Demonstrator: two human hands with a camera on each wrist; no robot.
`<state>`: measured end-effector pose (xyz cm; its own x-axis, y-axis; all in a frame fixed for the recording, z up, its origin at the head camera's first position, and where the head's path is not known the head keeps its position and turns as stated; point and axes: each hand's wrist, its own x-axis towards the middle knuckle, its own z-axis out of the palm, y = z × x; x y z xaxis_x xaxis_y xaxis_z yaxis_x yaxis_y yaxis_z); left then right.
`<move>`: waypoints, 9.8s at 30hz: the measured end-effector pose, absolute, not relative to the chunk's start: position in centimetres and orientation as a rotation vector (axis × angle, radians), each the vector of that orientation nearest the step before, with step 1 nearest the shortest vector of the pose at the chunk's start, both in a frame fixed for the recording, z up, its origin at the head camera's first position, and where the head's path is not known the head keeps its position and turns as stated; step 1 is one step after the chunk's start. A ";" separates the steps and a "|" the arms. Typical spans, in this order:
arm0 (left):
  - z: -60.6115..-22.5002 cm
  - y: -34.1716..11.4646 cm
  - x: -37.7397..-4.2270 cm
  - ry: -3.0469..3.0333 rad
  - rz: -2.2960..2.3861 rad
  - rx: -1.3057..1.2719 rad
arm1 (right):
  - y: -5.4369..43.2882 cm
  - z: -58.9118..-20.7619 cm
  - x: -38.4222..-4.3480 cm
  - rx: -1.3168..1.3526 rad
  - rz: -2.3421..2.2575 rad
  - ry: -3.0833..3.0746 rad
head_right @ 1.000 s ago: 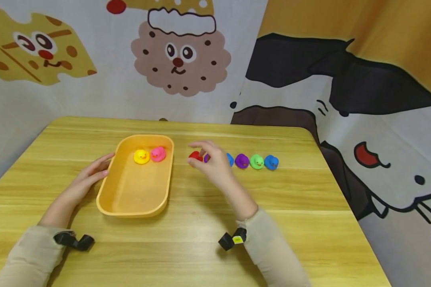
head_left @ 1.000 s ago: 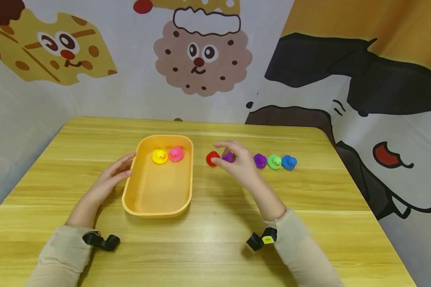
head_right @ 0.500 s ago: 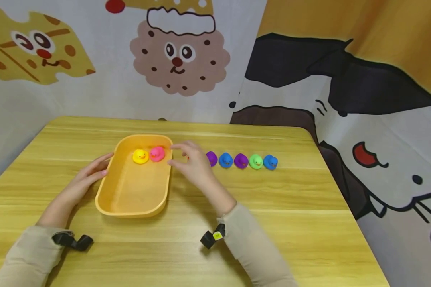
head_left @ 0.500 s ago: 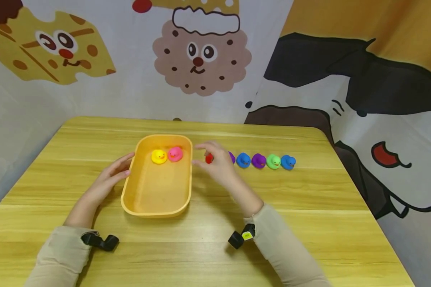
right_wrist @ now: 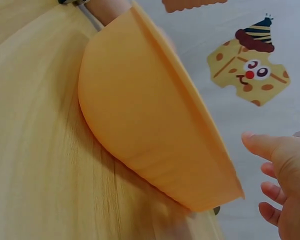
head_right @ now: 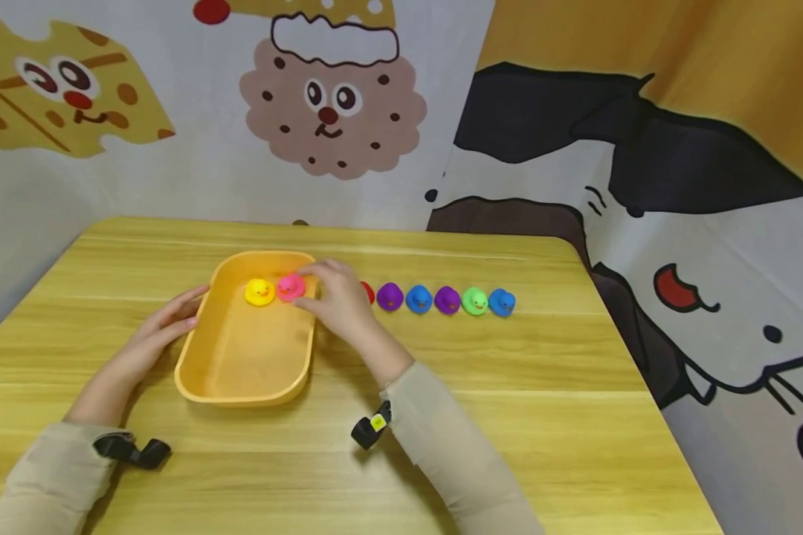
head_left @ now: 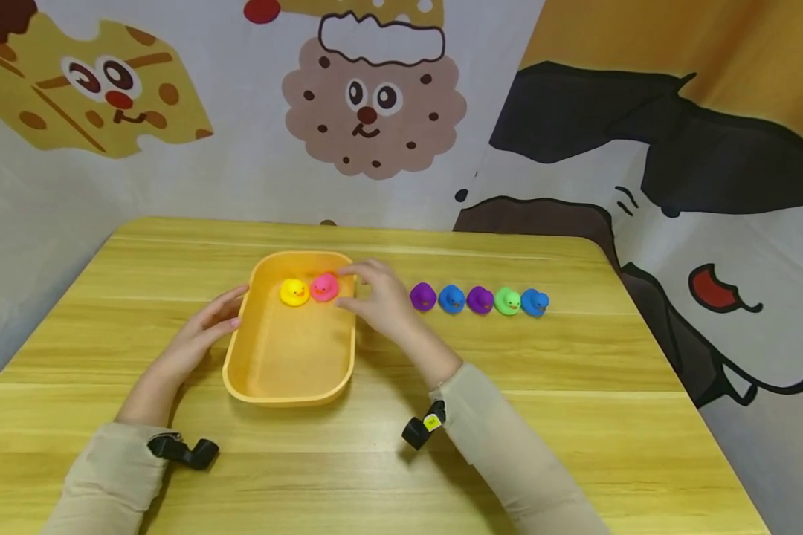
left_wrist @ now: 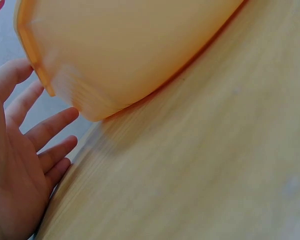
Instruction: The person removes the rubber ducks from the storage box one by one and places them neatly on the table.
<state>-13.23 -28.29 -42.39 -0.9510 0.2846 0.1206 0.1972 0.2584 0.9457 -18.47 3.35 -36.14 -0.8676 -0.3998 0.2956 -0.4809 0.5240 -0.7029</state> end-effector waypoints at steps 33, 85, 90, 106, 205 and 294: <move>-42.7 -28.4 -13.2 2.461 1.792 0.471 | -0.8 -37.2 -21.5 0.699 0.591 -2.905; -42.6 -28.3 -13.5 2.449 1.817 0.508 | -2.4 -37.1 -23.2 0.760 0.281 -2.955; -42.5 -28.3 -13.5 2.467 1.792 0.486 | -2.3 -37.3 -23.3 0.759 0.364 -2.933; -42.4 -28.3 -13.4 2.449 1.822 0.514 | -1.6 -36.3 -23.1 0.769 0.516 -2.843; -42.4 -28.3 -13.2 2.422 1.834 0.488 | 26.0 -30.8 -15.6 0.596 1.069 -2.608; -42.5 -28.2 -13.2 2.414 1.841 0.460 | 38.4 -39.4 -19.3 0.246 1.046 -2.888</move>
